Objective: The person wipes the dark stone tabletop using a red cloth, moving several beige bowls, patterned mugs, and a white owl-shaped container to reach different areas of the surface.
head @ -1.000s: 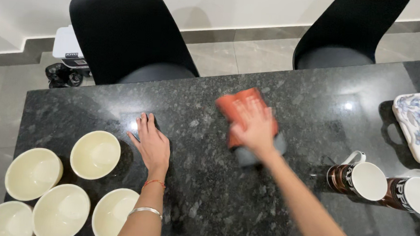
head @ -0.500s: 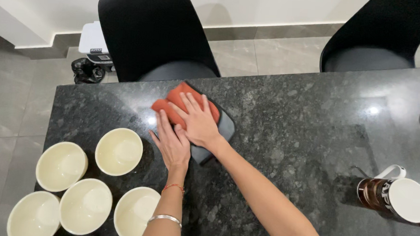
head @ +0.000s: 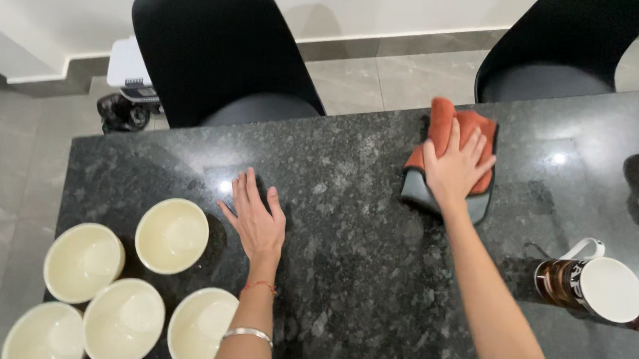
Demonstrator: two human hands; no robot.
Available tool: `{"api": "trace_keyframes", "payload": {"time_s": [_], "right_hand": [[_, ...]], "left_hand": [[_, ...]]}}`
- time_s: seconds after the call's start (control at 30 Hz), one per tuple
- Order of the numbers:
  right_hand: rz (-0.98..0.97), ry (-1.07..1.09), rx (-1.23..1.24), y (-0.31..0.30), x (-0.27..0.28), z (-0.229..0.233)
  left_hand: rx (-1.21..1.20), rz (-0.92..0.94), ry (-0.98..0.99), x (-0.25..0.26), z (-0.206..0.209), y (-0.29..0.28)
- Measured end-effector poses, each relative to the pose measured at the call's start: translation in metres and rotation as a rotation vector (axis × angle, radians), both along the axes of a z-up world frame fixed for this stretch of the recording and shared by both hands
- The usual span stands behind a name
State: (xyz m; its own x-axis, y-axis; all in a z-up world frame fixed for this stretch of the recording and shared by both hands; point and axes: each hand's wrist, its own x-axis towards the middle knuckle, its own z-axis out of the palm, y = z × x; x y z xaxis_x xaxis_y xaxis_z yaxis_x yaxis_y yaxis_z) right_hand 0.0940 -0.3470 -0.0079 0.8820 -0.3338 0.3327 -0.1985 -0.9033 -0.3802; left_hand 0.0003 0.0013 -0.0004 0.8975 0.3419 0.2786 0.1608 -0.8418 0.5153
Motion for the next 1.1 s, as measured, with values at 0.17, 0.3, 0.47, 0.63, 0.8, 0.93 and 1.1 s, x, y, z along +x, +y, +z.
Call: {"api": "trace_keyframes", "payload": {"time_s": [0.17, 0.3, 0.47, 0.63, 0.8, 0.93, 1.1], "right_hand": [[0.148, -0.053, -0.162, 0.099, -0.073, -0.002], [0.582, 0.021, 0.017, 0.176, -0.145, 0.032], [0.894, 0.119, 0.081, 0.116, -0.164, 0.046], [0.463, 0.060, -0.027, 0.009, -0.090, 0.025], [0.139, -0.031, -0.054, 0.043, -0.024, 0.010], [0.488, -0.073, -0.067, 0.156, -0.067, 0.016], [0.794, 0.055, 0.098, 0.187, -0.173, 0.044]], "left_hand": [[0.069, -0.004, 0.003, 0.001, -0.002, -0.002], [0.053, -0.031, -0.066, 0.000, -0.011, 0.005], [0.005, -0.056, -0.057, -0.002, -0.014, 0.008], [0.000, -0.064, -0.047, 0.000, -0.011, 0.006], [0.064, -0.051, -0.036, -0.001, -0.007, 0.004], [0.000, -0.068, -0.082, -0.002, -0.007, 0.005], [-0.206, -0.066, -0.199, -0.003, -0.013, 0.010]]}}
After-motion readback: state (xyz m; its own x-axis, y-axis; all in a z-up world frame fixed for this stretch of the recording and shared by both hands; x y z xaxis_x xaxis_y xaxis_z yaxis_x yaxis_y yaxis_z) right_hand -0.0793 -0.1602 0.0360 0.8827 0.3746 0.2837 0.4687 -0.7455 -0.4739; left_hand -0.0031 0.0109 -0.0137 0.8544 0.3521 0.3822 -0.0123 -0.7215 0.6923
